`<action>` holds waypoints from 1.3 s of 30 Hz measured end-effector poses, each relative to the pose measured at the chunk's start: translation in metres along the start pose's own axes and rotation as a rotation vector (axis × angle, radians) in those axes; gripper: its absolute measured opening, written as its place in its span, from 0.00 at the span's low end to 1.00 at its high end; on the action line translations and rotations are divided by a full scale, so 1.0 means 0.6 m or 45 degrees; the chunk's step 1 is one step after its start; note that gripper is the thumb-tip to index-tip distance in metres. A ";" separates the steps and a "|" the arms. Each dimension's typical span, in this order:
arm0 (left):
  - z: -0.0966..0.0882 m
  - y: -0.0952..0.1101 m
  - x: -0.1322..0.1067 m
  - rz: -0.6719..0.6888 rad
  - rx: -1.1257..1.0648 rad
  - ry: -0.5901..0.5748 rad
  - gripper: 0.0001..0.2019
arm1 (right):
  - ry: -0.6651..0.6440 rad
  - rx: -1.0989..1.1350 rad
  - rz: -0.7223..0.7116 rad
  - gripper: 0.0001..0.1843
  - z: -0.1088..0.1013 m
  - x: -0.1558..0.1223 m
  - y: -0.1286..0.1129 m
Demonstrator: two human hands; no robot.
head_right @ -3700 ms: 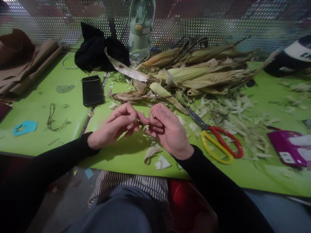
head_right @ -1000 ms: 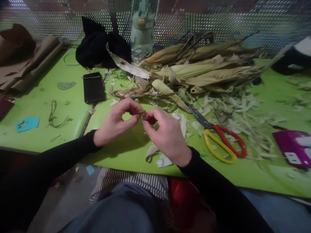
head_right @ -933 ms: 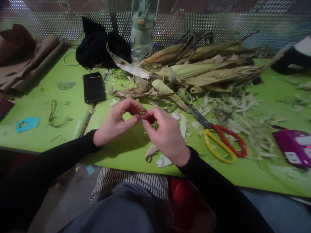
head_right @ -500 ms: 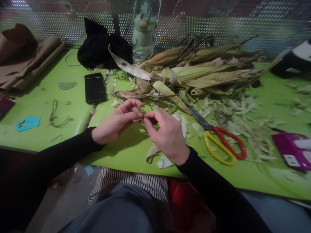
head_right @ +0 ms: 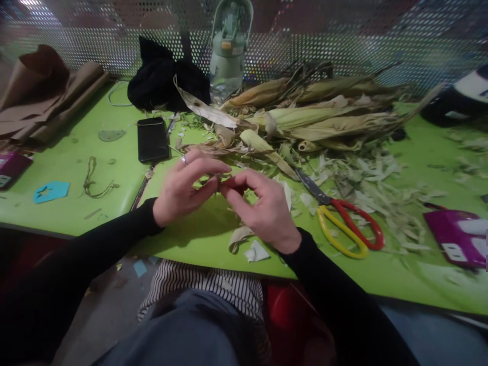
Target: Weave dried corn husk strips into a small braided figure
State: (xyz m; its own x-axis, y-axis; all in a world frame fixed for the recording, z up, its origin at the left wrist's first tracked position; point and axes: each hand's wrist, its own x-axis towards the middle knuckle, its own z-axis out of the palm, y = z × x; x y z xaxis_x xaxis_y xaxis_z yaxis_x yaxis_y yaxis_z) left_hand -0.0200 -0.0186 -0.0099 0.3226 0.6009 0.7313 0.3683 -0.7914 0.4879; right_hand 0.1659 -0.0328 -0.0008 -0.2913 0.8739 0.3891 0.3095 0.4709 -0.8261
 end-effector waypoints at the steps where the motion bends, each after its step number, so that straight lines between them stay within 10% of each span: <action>1: -0.001 0.002 0.001 -0.045 -0.058 0.023 0.12 | 0.004 0.072 0.057 0.07 -0.003 0.001 0.001; 8: 0.006 0.003 0.004 -0.307 -0.372 0.002 0.12 | -0.038 0.161 0.321 0.11 -0.004 0.009 0.002; 32: 0.010 0.011 -0.020 0.004 0.402 -0.184 0.12 | -0.111 0.256 0.541 0.18 -0.017 0.011 0.002; 39: 0.006 0.011 -0.005 -0.501 -0.447 -0.231 0.09 | -0.219 0.801 0.813 0.17 -0.016 0.021 0.007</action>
State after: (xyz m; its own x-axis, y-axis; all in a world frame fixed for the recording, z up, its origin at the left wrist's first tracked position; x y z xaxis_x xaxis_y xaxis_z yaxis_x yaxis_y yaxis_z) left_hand -0.0154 -0.0252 -0.0109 0.3762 0.8435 0.3834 0.1883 -0.4748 0.8597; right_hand 0.1722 -0.0187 0.0044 -0.3811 0.8922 -0.2426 -0.0780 -0.2925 -0.9531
